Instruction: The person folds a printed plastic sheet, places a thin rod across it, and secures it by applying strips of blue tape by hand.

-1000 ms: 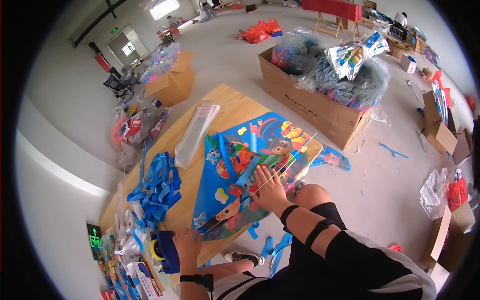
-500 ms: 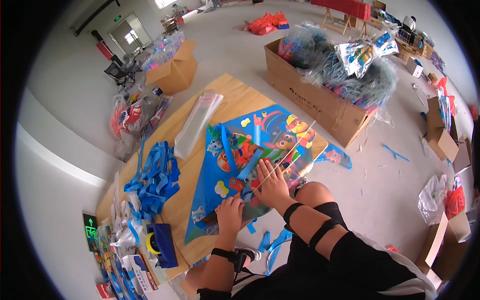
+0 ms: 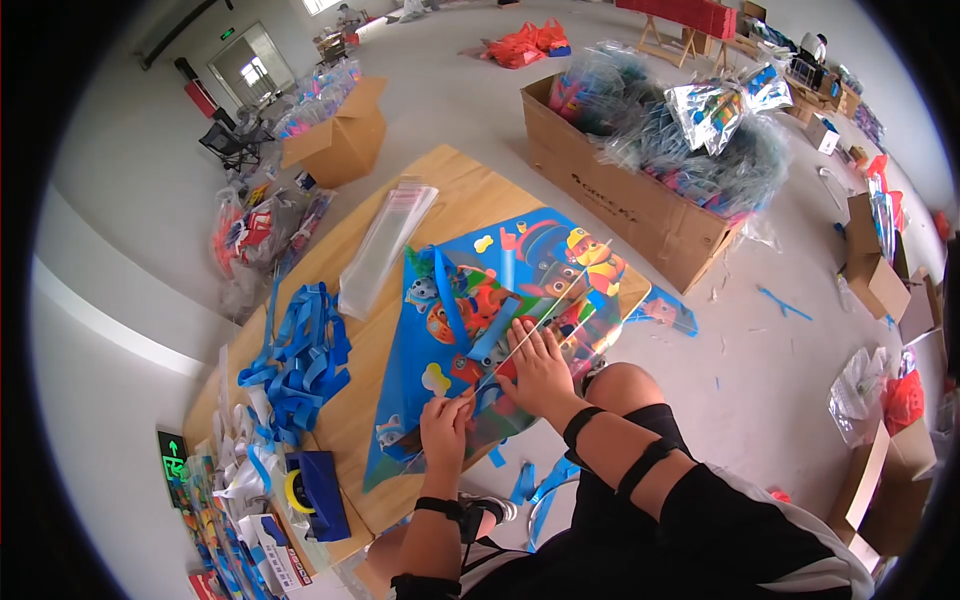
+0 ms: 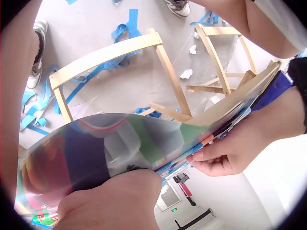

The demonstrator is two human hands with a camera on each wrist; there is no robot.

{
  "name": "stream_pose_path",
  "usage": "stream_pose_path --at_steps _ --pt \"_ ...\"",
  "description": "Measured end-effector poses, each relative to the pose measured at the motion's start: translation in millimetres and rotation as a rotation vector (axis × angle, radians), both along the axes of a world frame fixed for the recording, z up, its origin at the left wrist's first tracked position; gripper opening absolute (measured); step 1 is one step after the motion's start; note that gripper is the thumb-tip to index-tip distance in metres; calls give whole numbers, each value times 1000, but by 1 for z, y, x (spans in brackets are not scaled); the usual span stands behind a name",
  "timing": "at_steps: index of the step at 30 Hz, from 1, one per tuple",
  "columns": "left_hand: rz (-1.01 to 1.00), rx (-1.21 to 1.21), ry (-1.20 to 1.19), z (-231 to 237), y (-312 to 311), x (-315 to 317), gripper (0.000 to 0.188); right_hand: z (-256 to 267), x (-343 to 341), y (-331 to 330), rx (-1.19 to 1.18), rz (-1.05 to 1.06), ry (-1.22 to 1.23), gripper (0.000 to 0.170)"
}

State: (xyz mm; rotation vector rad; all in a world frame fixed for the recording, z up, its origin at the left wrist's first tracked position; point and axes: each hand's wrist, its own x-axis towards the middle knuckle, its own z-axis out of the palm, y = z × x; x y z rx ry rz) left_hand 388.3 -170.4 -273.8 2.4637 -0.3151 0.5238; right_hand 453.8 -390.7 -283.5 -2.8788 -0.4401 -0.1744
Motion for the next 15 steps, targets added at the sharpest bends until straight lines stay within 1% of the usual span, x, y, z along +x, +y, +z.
stream_pose_path --at_steps 2,6,8,10,12,14,15 --pt "6 -6 -19 2 0 -1 9 0 0 0 43 3 -12 91" --pt "18 -44 54 11 0 0 10 2 0 1 31 5 -4 91" --pt "17 -40 70 17 -2 2 11 2 0 1 68 -11 5 90" --pt "23 -10 183 21 -1 4 11 2 2 0 67 -5 -1 90" --pt "12 -3 169 22 0 8 10 1 0 1 74 9 2 89" --pt "1 3 155 21 3 6 10 1 1 0 3 2 21 91" --pt "-3 14 142 17 6 6 9 0 2 1 20 2 14 91"
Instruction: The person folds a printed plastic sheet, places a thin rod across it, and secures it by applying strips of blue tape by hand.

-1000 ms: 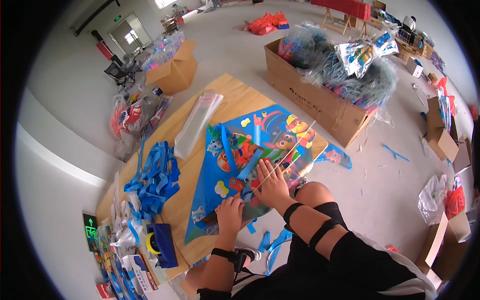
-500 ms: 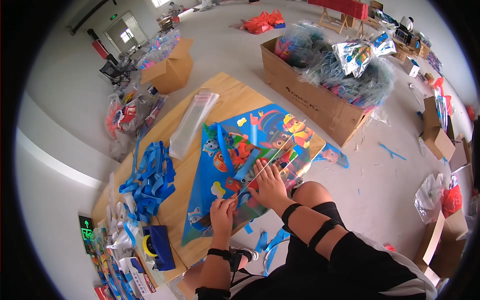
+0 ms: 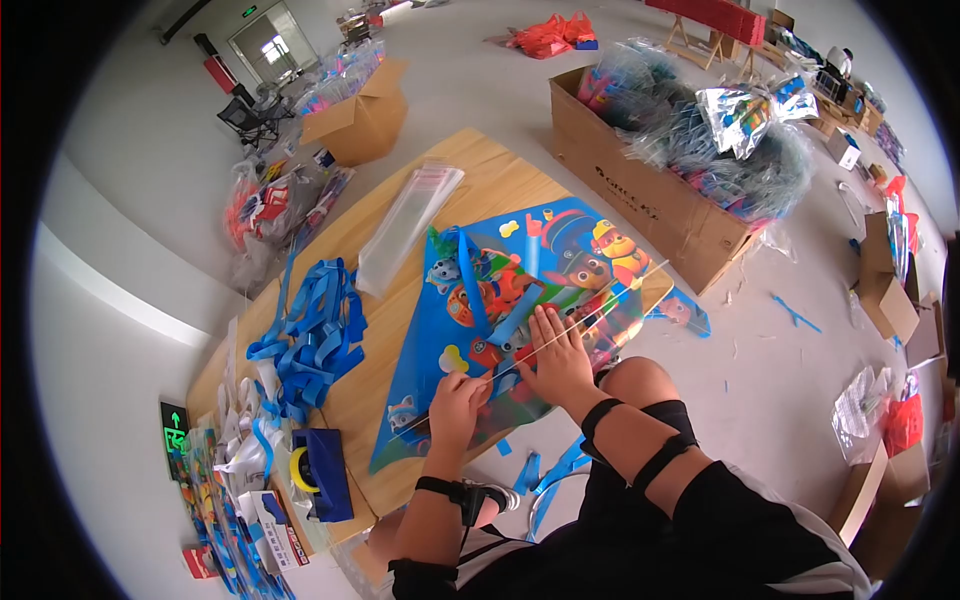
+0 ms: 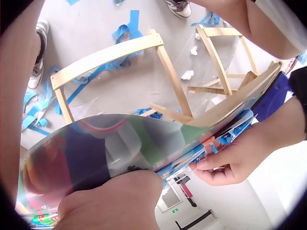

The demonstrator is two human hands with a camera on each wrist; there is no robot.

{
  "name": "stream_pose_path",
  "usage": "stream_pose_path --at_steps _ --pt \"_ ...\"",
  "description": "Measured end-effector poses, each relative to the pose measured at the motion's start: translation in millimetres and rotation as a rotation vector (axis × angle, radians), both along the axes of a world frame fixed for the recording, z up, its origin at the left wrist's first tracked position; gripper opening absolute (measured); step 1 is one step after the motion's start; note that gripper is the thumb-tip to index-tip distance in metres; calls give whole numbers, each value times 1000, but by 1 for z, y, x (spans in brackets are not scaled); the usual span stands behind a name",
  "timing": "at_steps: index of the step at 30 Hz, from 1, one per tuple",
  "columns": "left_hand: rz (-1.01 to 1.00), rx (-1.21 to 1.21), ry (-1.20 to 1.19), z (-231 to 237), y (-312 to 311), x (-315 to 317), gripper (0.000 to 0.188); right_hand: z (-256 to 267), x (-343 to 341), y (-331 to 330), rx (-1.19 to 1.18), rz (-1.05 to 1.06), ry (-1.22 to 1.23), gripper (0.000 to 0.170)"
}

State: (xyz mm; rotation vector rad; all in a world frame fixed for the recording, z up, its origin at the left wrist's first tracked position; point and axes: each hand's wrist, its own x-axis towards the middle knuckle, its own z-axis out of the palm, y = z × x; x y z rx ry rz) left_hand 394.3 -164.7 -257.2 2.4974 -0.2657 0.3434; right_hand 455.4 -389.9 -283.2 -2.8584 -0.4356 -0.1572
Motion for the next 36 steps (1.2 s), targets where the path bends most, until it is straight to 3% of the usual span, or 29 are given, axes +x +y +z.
stream_pose_path --at_steps 16,36 --pt "29 -10 -136 -23 7 -10 7 1 -1 0 48 2 7 88" --pt "69 -108 -112 -25 11 -17 11 -5 1 -1 -12 20 -14 89"
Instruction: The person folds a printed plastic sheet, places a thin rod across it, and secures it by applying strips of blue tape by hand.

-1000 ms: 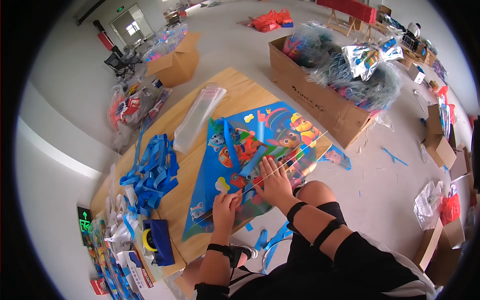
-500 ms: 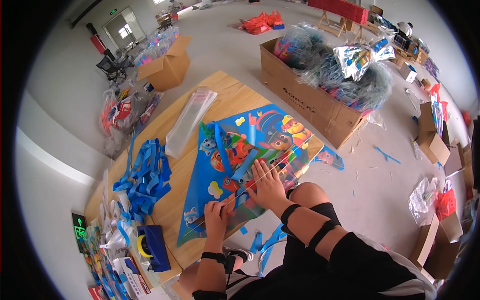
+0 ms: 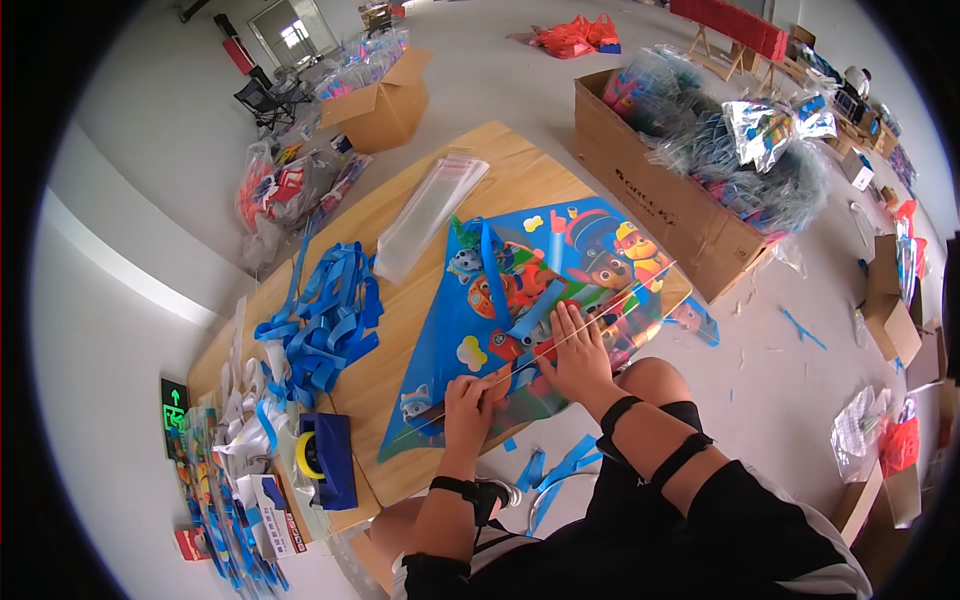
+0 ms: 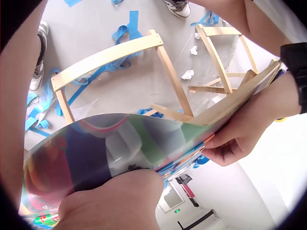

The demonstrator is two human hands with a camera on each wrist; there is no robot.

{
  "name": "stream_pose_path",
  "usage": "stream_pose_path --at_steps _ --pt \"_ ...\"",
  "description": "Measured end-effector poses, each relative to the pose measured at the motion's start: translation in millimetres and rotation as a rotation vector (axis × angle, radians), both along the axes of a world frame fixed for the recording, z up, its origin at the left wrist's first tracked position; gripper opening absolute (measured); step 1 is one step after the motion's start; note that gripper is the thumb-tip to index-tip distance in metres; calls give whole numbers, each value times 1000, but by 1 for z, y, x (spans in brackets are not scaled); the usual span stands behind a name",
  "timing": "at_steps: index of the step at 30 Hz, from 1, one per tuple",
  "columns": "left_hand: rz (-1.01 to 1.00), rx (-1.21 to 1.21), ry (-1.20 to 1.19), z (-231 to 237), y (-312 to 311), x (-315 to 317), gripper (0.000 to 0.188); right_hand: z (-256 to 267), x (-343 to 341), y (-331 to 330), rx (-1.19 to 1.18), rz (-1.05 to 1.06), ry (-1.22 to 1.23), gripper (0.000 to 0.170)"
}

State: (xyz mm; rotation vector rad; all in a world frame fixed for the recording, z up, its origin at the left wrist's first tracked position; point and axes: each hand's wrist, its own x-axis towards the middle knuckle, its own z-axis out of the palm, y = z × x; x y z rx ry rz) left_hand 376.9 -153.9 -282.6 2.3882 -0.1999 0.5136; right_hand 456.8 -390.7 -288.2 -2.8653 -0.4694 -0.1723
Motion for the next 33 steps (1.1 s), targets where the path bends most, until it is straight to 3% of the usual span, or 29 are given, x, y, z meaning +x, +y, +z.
stream_pose_path --at_steps 5,12,18,21,23,24,26,27,29,33 --pt "-32 -8 -12 -9 2 5 11 0 0 -1 -15 -22 -12 89" --pt "-89 14 -18 0 5 6 26 0 0 -2 5 -2 -20 91" --pt "-94 -29 -39 -5 6 7 25 1 2 -33 46 161 -38 76" --pt "-84 -37 -37 -7 5 5 24 14 5 -57 92 215 40 63" --pt "-83 -43 -37 -7 5 6 23 45 3 -71 167 187 408 55" --pt "-78 -32 -42 -7 5 6 22 41 3 -73 163 184 403 55" --pt "-80 -21 -48 -7 4 5 21 29 -1 -74 133 288 -28 52" --pt "-81 -16 -48 -6 4 5 20 28 -4 -71 133 283 -30 52" --pt "-88 -5 -52 -4 4 4 20 24 -10 -61 22 286 -329 49" --pt "-72 10 -25 -4 5 3 21 10 -13 -55 -1 223 -298 48"
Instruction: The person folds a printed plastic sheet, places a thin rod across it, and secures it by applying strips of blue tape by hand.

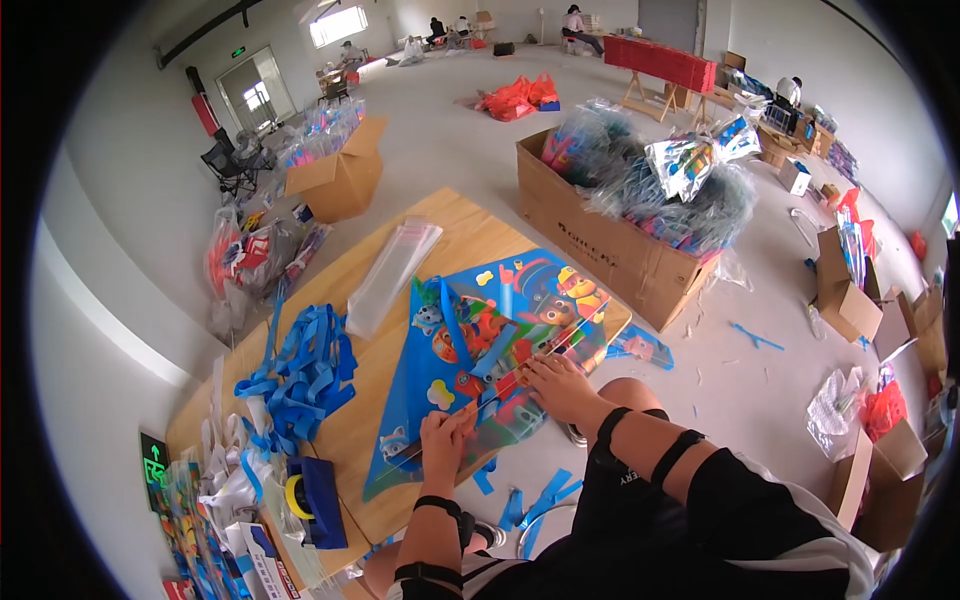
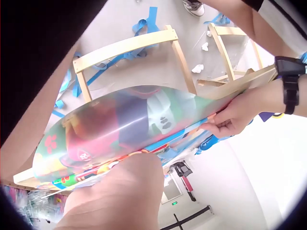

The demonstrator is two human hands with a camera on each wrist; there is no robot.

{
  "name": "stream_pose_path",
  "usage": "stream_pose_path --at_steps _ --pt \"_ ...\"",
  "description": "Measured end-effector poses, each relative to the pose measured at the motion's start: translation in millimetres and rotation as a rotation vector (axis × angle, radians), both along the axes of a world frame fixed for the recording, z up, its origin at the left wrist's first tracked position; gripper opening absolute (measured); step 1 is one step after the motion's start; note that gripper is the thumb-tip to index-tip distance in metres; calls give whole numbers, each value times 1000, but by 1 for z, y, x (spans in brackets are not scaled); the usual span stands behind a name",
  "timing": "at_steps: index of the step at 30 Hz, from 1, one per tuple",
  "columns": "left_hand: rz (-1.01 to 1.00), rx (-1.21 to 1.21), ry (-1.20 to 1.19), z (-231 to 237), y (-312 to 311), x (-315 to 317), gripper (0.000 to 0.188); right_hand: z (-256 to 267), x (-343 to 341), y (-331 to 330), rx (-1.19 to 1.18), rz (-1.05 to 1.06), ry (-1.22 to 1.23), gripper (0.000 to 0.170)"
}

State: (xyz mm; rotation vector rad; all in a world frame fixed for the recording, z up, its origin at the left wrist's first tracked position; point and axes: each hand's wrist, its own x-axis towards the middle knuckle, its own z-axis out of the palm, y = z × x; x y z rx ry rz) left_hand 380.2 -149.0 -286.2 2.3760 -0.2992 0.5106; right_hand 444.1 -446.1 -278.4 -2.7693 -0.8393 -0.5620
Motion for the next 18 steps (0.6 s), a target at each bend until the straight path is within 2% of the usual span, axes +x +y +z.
stream_pose_path --at_steps 2,6,8,12,14,16,18 --pt "7 -5 17 -1 -1 0 21 -5 5 -2 -48 6 95 45" --pt "7 -2 30 2 -2 -1 21 -6 15 -5 -47 37 81 41" --pt "10 8 34 1 -1 -1 22 1 11 -4 2 19 190 43" --pt "-4 -3 9 1 -2 0 22 -11 7 -6 9 58 40 45" --pt "5 -9 -4 3 -4 -4 22 -9 9 -4 -7 27 118 47" --pt "20 90 -35 10 -8 -8 21 2 11 -1 -10 41 202 49" --pt "34 83 -28 19 -13 -13 20 12 6 0 -5 -38 392 50"
